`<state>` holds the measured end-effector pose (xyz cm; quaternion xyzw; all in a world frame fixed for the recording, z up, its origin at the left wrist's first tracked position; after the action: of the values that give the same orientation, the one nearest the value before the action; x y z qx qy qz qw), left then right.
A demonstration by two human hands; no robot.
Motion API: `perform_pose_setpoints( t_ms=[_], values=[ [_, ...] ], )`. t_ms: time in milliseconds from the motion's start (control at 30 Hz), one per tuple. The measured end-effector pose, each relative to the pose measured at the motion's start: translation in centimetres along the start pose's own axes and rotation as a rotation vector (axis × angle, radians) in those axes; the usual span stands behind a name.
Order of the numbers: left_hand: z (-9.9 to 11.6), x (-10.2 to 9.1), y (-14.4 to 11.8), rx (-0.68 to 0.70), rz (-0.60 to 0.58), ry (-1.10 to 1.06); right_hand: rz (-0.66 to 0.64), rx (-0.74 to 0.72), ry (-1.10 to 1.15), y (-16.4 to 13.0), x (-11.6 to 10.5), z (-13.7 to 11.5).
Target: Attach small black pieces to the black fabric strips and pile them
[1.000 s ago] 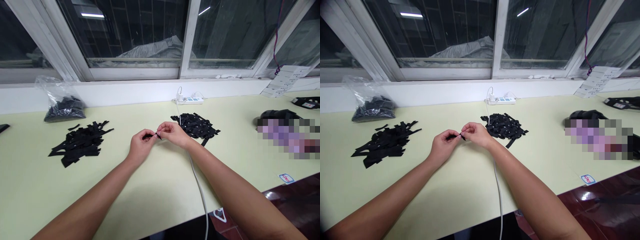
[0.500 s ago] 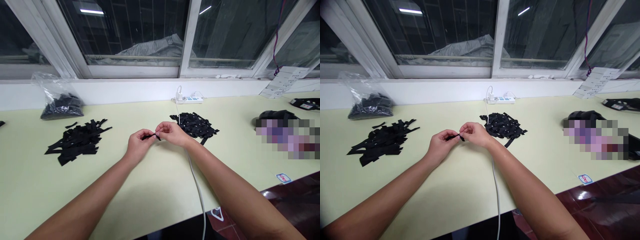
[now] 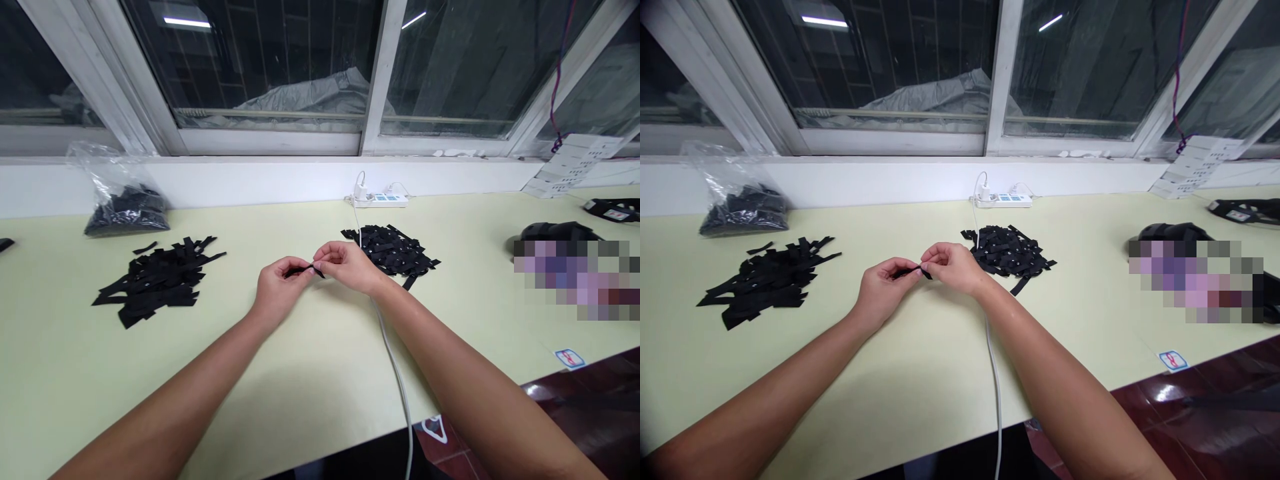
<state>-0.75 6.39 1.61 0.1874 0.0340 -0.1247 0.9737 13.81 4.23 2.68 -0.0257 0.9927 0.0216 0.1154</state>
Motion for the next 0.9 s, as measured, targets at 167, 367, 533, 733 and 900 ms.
perform_pose_setpoints(
  t_ms=[167, 367, 533, 733, 900],
  values=[
    [0.07, -0.14, 0.09, -0.009, 0.011, 0.042, 0.033, 0.03, -0.026, -0.01, -0.37, 0.16],
    [-0.11, 0.18, 0.19, -0.041, -0.013, 0.02, 0.031, 0.053, -0.004, -0.13, -0.18, 0.19],
    [0.15, 0.29, 0.15, -0.049, -0.017, 0.027, 0.03, 0.082, 0.009, -0.16, -0.01, 0.32],
    [0.39, 0.44, 0.16, -0.035, -0.026, 0.024, 0.038, 0.078, 0.033, -0.15, 0.15, 0.4],
    [0.45, 0.5, 0.38, -0.006, -0.027, 0.009, 0.049, 0.081, 0.162, 0.21, 0.16, 0.88]
  ],
)
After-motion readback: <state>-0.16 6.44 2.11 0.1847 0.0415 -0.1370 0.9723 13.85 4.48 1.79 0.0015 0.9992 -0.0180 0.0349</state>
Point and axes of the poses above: each hand's wrist, its own y-axis towards the middle knuckle, its own x-axis out of the palm, z = x × y, the point moved 10 cm from there along y, towards the middle knuckle, and after that the axes turned 8 degrees about x, right-handed, at the moved point
